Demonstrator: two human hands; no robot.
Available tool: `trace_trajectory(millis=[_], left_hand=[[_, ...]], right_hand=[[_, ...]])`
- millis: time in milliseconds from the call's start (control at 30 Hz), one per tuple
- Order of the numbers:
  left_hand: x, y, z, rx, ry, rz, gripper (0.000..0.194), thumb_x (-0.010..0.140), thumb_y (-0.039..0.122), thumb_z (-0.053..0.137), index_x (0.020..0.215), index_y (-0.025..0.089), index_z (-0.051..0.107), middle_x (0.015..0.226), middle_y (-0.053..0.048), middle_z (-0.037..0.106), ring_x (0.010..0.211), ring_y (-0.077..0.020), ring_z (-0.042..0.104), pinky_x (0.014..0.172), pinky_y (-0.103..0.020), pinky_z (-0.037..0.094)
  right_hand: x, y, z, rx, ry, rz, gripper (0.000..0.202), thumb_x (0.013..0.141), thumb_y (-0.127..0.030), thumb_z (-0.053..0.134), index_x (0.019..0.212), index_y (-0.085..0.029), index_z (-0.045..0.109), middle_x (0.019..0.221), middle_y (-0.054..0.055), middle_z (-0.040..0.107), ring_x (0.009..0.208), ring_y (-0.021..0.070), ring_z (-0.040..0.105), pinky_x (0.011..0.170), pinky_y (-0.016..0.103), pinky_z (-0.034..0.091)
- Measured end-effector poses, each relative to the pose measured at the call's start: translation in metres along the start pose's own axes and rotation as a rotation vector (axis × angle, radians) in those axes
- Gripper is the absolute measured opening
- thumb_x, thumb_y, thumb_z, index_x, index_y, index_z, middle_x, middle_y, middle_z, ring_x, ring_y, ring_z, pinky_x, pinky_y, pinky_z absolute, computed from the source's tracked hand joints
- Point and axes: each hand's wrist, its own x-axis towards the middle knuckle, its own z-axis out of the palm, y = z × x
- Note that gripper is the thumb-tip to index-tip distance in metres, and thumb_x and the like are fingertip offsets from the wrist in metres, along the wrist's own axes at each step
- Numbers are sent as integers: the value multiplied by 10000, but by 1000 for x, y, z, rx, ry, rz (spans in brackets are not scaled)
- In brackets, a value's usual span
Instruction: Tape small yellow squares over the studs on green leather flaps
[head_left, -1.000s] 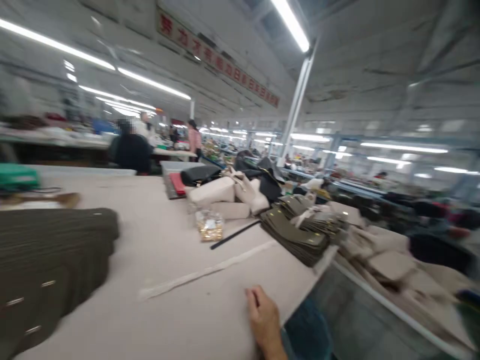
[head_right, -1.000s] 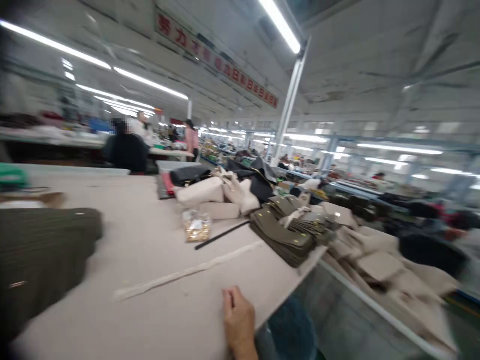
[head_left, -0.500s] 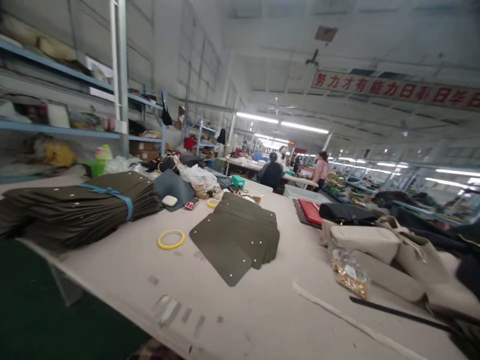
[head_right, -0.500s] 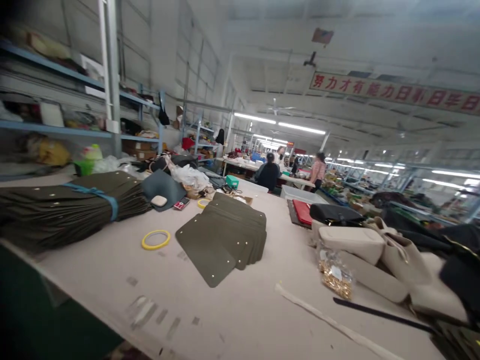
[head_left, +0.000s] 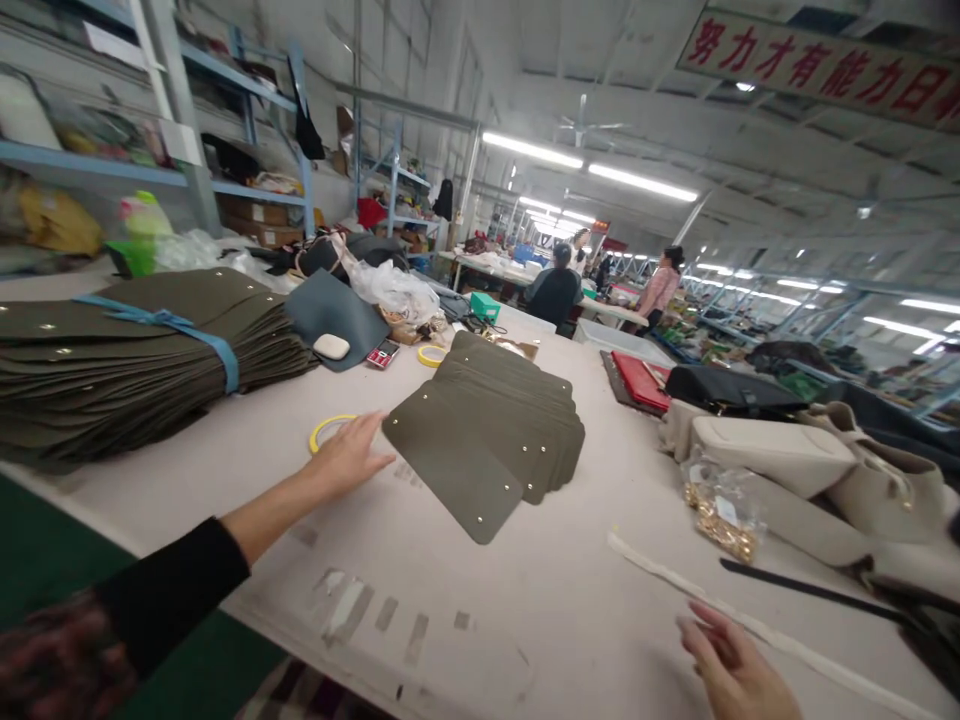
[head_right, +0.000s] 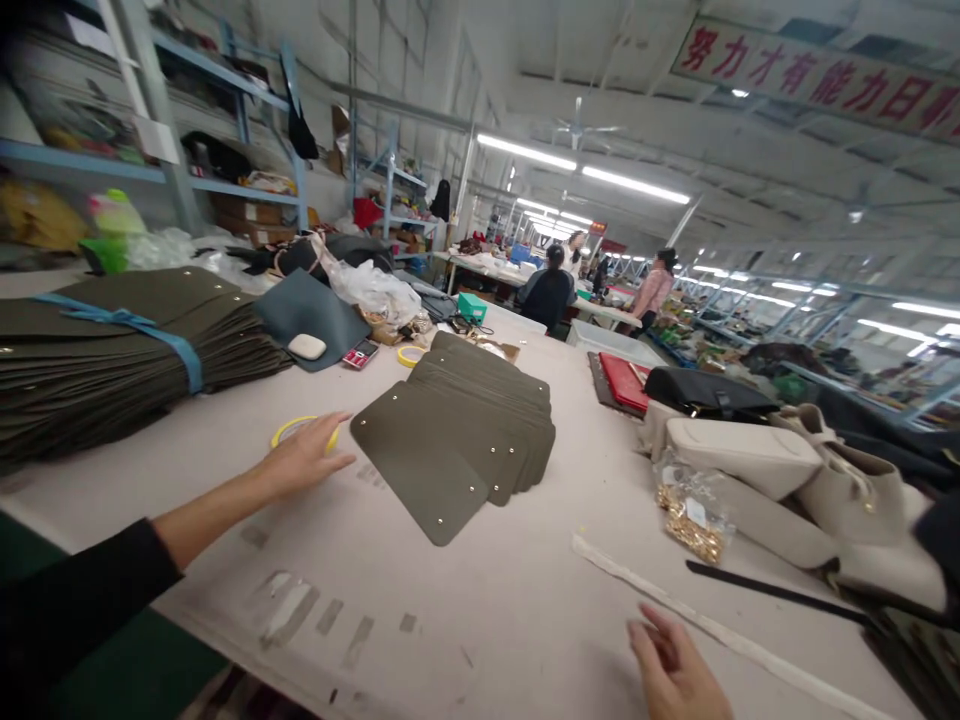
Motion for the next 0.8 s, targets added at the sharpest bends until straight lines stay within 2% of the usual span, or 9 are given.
trace_trajectory(millis=[67,133,200,267,400,533,667,733,800], left_hand=[[24,-5,10,7,-13,-2,675,759,423,560,1347,136,390,1404,-162,455,1303,-300,426,1098,-431,324],[41,-7,20,11,-28,0,733,758,431,575,1378,112,348,1438,-183,407,1334,-308,381,1116,-428,294],[54,-7,29,7,-44,0,786,767,455,574,1406,89,299,1460,-201,367,1347,-320,355,1121,-434,282],[61,-6,37,-18,-62,-13,830,778,489,561,1425,74,250,1457,-211,362,1336,-326,370,1110,-437,300],[65,-5,54,-106,-86,-30,829,784,502,555,1433,111,217,1437,-178,394,1308,-298,411,1093,-416,336],[60,-2,68,-49,-4,-40,744,813,469,524,1415,127,252,1415,-171,410,1308,-300,399,1093,-430,324],[45,14,74,-1,54,-107,787,783,514,571,1407,131,281,1327,-171,478,1221,-330,465,1039,-452,370],[35,26,76,-33,76,-109,778,775,488,593,1399,129,298,1320,-170,477,1216,-327,463,1039,-453,371],[28,35,78,-84,86,-49,755,777,452,604,1402,160,297,1344,-154,458,1253,-307,435,1061,-444,356]], right_hand=[[-12,-46,50,85,-182,-98,495,662,-562,617,1040,-243,629,921,79,734,915,291,681,822,423,528],[-22,-86,95,121,-301,-168,485,703,-519,600,1075,-207,612,951,97,730,876,269,684,746,387,539],[-26,-115,129,77,-318,-239,454,741,-457,585,1117,-202,601,974,95,723,782,235,685,735,378,527],[-24,-130,152,-12,-298,-298,442,767,-416,568,1154,-203,586,966,87,714,713,215,671,714,373,513],[-16,-138,174,-20,-257,-298,485,757,-369,589,1198,-174,535,953,75,693,625,177,639,680,341,508],[-10,-137,186,103,-225,-259,484,714,-303,625,1176,-186,541,884,35,681,586,155,618,644,319,516],[0,-132,194,358,-206,-170,477,692,-320,666,1131,-171,554,816,22,677,683,178,655,679,315,544],[9,-128,195,453,-207,-154,474,709,-355,664,1131,-171,552,882,46,693,782,198,671,739,330,544],[20,-125,194,431,-157,-178,461,729,-400,649,1125,-179,562,953,62,692,840,211,663,787,352,529]])
